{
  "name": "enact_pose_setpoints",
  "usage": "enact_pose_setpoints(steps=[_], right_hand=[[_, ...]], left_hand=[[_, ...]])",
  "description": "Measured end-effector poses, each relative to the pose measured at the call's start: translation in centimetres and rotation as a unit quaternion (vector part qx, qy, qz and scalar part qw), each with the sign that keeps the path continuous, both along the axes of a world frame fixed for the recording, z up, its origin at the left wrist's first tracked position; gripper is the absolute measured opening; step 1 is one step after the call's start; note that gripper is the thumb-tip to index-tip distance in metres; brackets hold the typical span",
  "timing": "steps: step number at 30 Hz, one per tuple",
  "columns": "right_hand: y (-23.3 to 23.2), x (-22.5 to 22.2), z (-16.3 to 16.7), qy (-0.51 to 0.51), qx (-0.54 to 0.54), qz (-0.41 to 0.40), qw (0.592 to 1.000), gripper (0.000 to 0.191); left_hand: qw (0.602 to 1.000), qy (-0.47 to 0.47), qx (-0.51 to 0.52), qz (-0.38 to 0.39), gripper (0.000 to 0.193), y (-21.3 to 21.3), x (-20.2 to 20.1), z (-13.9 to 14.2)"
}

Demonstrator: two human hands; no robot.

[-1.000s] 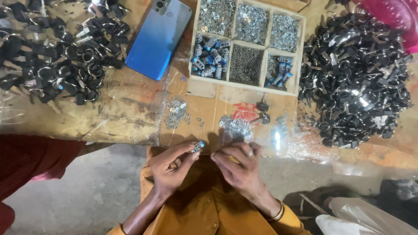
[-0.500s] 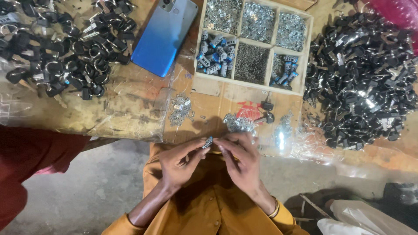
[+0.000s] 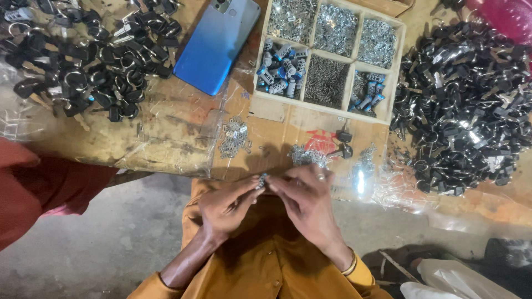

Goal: The person repeatedly picks small metal components and cylindrical key bodies from a divided tray and piles on the table, then inserts the components into the key bodies by hand. The assembled units are placed into a cardboard box. The process is repeated continuously throughout the clip.

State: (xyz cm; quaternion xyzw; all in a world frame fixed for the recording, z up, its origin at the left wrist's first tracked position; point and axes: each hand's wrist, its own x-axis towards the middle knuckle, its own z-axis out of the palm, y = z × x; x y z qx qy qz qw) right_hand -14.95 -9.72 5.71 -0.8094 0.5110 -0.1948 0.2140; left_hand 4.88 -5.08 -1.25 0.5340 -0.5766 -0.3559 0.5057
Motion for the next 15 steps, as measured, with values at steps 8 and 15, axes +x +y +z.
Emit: enact_pose_setpoints(steps=[8,15], right_hand=[[-0.4,0.8,-1.0,0.023,-0.173,0.037,0.984,0.039],[1.2,-1.8,-3.1,-0.126,-0.144,0.024,0.981,0.023]], left_hand=[[0.989,0.132,0.047,0.043,0.025,0.0,0.6,1.0],[0.983,0.161,0.089,-0.003,0.026,-0.7,-1.2,1.1]])
